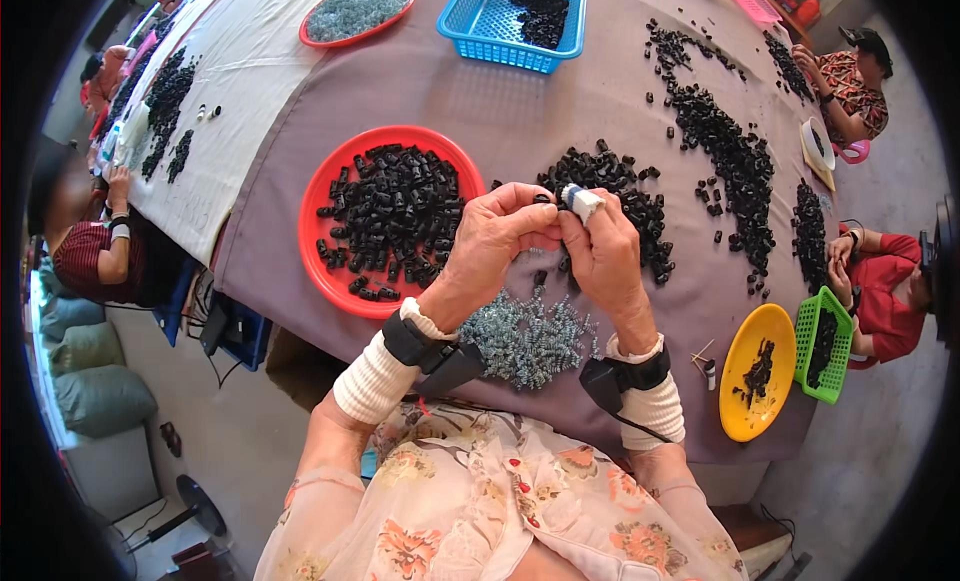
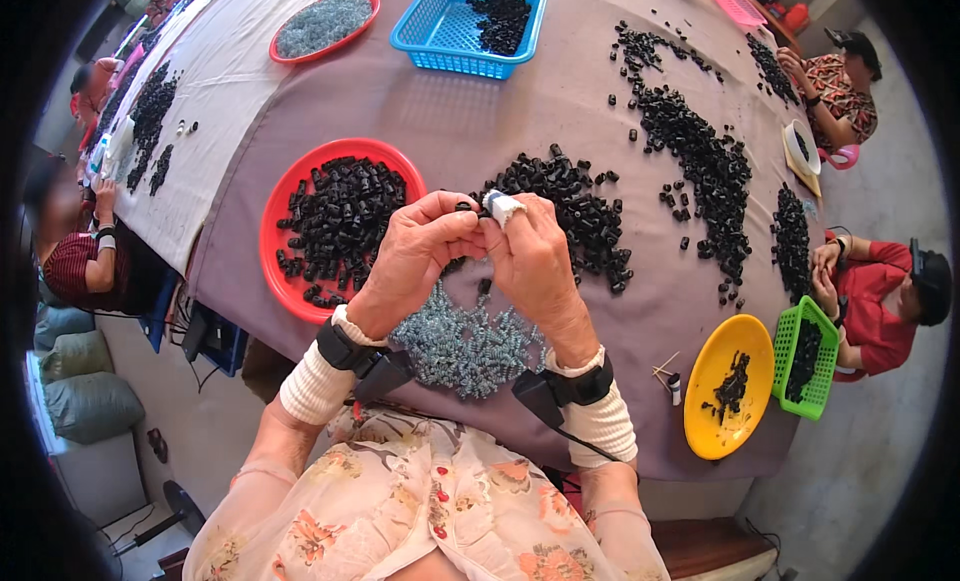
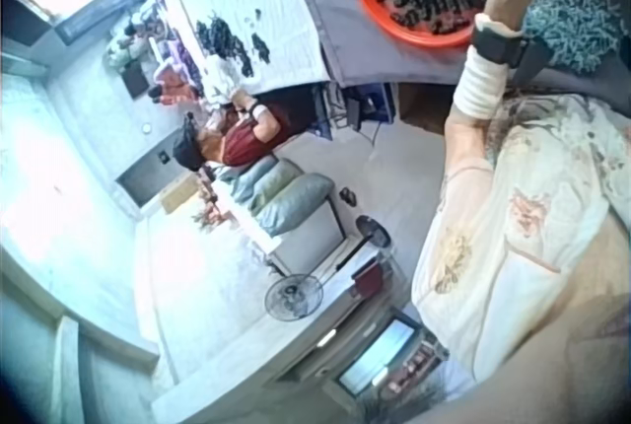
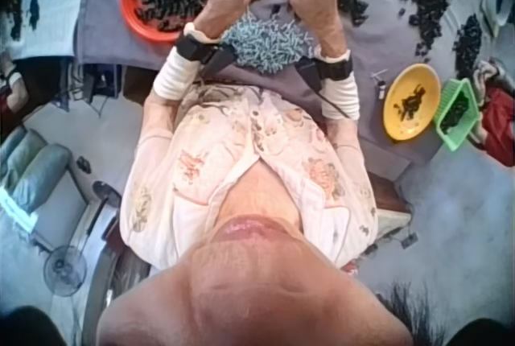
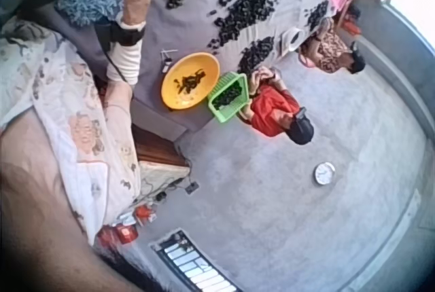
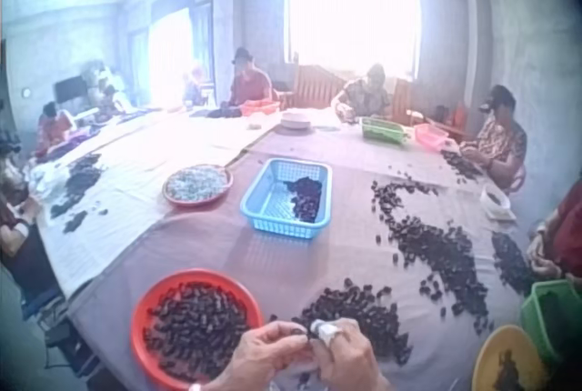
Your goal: Manually assembling small black plastic or rubber components at a production table.
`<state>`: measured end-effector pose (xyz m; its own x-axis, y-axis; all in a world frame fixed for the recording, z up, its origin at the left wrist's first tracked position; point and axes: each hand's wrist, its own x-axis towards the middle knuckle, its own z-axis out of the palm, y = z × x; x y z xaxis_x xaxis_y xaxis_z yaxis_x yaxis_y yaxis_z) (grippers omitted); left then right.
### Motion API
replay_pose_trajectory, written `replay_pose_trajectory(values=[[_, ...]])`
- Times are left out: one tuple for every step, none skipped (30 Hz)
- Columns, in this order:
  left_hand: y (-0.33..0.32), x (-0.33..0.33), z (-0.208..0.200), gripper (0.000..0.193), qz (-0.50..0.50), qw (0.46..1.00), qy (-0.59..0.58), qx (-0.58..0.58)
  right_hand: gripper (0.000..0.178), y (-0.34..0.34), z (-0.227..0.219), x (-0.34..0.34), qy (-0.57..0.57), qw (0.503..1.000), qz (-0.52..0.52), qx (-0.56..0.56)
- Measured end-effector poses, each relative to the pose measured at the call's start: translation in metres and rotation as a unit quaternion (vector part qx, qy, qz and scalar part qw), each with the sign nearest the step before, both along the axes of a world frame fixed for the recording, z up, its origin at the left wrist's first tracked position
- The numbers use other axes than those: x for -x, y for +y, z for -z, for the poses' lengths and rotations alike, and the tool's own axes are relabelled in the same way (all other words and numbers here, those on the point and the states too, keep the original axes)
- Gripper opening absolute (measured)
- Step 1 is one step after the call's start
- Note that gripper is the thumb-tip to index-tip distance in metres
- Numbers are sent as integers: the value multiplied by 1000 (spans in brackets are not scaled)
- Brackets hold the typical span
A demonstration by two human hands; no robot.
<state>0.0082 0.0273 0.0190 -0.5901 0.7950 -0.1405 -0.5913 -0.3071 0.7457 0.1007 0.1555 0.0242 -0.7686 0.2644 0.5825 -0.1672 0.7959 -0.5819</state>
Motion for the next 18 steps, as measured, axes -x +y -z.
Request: replay_pose_trajectory(values=[[0,-1,-2,15,0,1000,-1,0,19,1,-1,-1,-1,1000,0,0],[0,-2,-5,16,-4,1000,26,11,19,5,-2,-1,5,1000,13,-5],[0,-2,-6,17,-8,998,53,21,19,7,-4,-2,11,1000,27,-10],[0,-3,-7,17,-8,998,53,21,18,9,-8,-1,19,999,36,-34],[0,-3,-7,19,-20,992,116,41,18,10,-11,-1,18,999,36,-34],[0,-4,-7,21,-31,982,179,60,18,12,-13,-1,17,997,31,-64],[0,-3,-5,21,-31,982,178,60,18,12,-15,0,15,995,25,-95],[1,-3,-3,22,-38,978,193,68,18,12,-17,0,15,995,25,-94],[2,-3,-2,22,-45,974,208,76,19,12,-20,-1,9,993,16,-119],[2,-3,-1,22,-45,974,207,77,19,12,-21,0,4,990,6,-142],[2,-3,-2,22,-47,969,225,95,19,11,-22,0,3,990,5,-141],[2,-4,-2,22,-49,962,242,114,19,10,-23,0,1,988,7,-155],[3,-5,-2,22,-48,963,241,114,19,10,-23,0,-1,986,11,-169],[4,-6,-2,22,-60,956,263,118,19,11,-23,0,-2,986,12,-169],[4,-6,-2,22,-72,948,285,122,18,11,-23,0,-9,984,12,-180],[4,-7,-3,22,-72,948,284,123,17,11,-23,0,-17,981,11,-192],[3,-7,-4,23,-71,943,297,129,17,11,-23,0,-17,981,11,-192],[3,-7,-4,24,-70,939,309,136,17,11,-24,0,-18,980,11,-200]])
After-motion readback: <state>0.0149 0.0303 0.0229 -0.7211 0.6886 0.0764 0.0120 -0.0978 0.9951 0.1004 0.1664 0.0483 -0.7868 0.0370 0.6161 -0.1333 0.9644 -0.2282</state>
